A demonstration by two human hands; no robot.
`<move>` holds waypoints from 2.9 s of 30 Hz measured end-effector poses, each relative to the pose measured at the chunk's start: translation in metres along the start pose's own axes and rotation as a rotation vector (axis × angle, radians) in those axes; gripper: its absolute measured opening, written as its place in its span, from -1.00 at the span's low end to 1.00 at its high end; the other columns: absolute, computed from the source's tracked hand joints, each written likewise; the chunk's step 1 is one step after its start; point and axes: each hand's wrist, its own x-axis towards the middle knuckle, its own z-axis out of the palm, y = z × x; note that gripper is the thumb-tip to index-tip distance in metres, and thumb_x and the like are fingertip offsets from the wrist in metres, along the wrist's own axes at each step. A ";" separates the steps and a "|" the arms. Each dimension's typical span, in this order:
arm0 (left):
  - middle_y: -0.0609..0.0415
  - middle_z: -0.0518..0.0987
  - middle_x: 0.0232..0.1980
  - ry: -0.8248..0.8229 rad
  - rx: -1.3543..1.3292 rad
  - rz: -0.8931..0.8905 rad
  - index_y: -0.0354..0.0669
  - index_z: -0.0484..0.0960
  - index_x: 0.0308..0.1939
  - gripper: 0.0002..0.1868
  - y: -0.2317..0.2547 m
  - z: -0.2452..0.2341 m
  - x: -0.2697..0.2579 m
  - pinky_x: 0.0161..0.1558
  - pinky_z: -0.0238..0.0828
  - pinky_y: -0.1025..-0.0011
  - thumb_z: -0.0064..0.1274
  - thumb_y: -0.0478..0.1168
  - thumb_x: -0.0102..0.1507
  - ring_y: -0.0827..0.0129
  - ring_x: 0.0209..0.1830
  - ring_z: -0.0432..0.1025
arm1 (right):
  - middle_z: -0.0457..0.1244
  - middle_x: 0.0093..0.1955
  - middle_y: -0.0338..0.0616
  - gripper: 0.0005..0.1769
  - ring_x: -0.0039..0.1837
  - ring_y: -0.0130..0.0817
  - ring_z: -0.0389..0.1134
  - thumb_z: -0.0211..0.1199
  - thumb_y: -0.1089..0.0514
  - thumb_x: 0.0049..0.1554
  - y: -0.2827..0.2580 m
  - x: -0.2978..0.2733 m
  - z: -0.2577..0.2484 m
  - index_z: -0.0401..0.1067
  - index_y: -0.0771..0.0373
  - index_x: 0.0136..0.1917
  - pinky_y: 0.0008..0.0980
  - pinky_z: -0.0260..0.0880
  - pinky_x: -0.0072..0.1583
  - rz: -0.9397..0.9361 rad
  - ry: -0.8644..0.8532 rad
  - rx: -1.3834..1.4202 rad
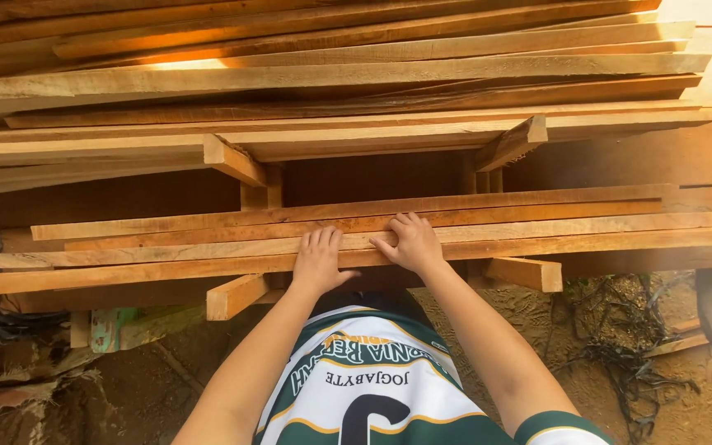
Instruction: Sort and arrange thin wood planks onto a stack in a woodworking workshop.
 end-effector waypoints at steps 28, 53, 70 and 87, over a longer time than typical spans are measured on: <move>0.07 0.50 0.17 0.550 0.226 0.129 -0.06 0.46 0.27 0.03 -0.009 0.049 0.001 0.28 0.24 0.15 0.40 0.24 -0.22 0.24 0.20 0.37 | 0.13 0.32 -0.29 0.00 0.43 -0.30 0.11 0.35 -0.48 -0.18 0.006 -0.005 -0.006 0.21 0.00 0.39 -0.25 0.12 0.34 -0.191 -0.417 -0.270; 0.10 0.51 0.18 0.539 0.179 0.111 -0.04 0.48 0.28 -0.02 -0.012 0.066 0.003 0.30 0.23 0.14 0.35 0.29 -0.14 0.25 0.20 0.39 | 0.26 0.19 -0.28 -0.04 0.30 -0.31 0.25 0.31 -0.59 -0.23 -0.003 -0.007 -0.010 0.39 0.01 0.25 -0.29 0.22 0.24 -0.232 -0.160 -0.271; 0.09 0.41 0.39 -0.006 -0.132 0.003 -0.04 0.32 0.44 -0.06 0.002 -0.005 -0.001 0.45 -0.06 0.15 0.35 0.10 0.04 0.24 0.46 0.21 | 0.25 0.19 -0.34 -0.05 0.32 -0.31 0.22 0.41 -0.54 -0.29 0.002 -0.010 0.001 0.42 -0.04 0.25 -0.30 0.21 0.24 -0.076 -0.251 -0.159; 0.24 0.51 0.17 0.045 -0.352 0.002 0.06 0.56 -0.05 -0.51 -0.014 -0.020 -0.018 0.54 0.00 0.14 0.42 0.02 0.05 0.26 0.47 0.27 | 0.29 0.13 -0.39 -0.46 0.32 -0.24 0.27 0.59 -0.18 -0.23 -0.008 -0.018 -0.014 0.47 0.00 -0.06 -0.11 0.22 0.36 -0.168 -0.070 0.079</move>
